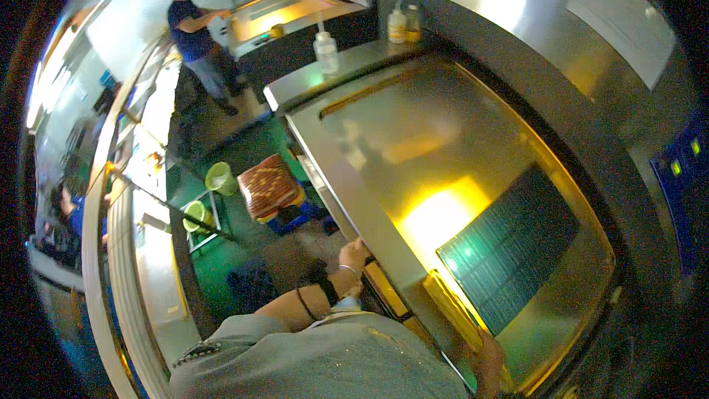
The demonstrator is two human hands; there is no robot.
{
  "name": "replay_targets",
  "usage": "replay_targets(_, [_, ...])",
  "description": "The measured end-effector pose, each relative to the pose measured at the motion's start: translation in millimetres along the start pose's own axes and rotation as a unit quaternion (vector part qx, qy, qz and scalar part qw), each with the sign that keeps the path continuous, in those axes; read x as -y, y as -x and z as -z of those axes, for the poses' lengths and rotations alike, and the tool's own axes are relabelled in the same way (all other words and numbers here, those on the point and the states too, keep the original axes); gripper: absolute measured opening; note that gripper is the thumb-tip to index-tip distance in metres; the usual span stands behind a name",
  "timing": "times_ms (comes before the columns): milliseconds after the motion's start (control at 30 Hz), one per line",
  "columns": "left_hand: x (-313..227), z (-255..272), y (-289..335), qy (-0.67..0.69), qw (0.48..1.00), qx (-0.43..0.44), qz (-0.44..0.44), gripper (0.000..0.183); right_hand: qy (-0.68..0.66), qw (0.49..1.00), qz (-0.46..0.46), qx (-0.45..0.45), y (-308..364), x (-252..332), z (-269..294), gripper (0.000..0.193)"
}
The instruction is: Operating a UV exposure machine and using a squeegee to process printed circuit boards.
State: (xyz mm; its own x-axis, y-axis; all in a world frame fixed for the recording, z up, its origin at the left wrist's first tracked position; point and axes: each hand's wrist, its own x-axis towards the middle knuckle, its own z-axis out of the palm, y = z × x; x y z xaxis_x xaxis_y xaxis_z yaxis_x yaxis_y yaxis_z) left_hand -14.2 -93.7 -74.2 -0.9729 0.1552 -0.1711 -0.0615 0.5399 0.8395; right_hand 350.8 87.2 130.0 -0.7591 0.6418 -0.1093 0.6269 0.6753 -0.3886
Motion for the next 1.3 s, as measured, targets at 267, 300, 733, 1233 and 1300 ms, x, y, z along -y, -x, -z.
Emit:
replay_targets(267, [-30.3, 15.7, 13.7, 0.079, 0.996, -0.044, 0.008, 0.038, 0.037, 0.999, -0.028, 0.008, 3.8, 2.1, -6.1, 0.051])
replay_targets(300, [-26.3, 18.2, 12.7, 0.069, 0.997, -0.038, 0.018, 0.036, 0.054, 0.998, -0.017, -0.003, 4.5, -0.6, -10.6, 0.052])
replay_targets(733, [-99.8, 40.0, 39.8, 0.115, 0.978, 0.114, 0.132, 0.022, 0.074, 0.996, -0.049, -0.027, 6.1, 32.0, -11.1, 0.056])
replay_targets(1233, [-80.0, 32.2, 36.8, 0.186, 0.974, 0.083, 0.096, 0.015, 0.069, 0.988, -0.134, 0.034, -244.7, -138.7, 65.7, 0.044])
replay_targets(1300, [-83.3, 37.3, 37.6, 0.183, 0.975, 0.071, 0.101, 0.014, 0.061, 0.992, -0.107, 0.003, -305.0, -185.9, 82.2, 0.039])
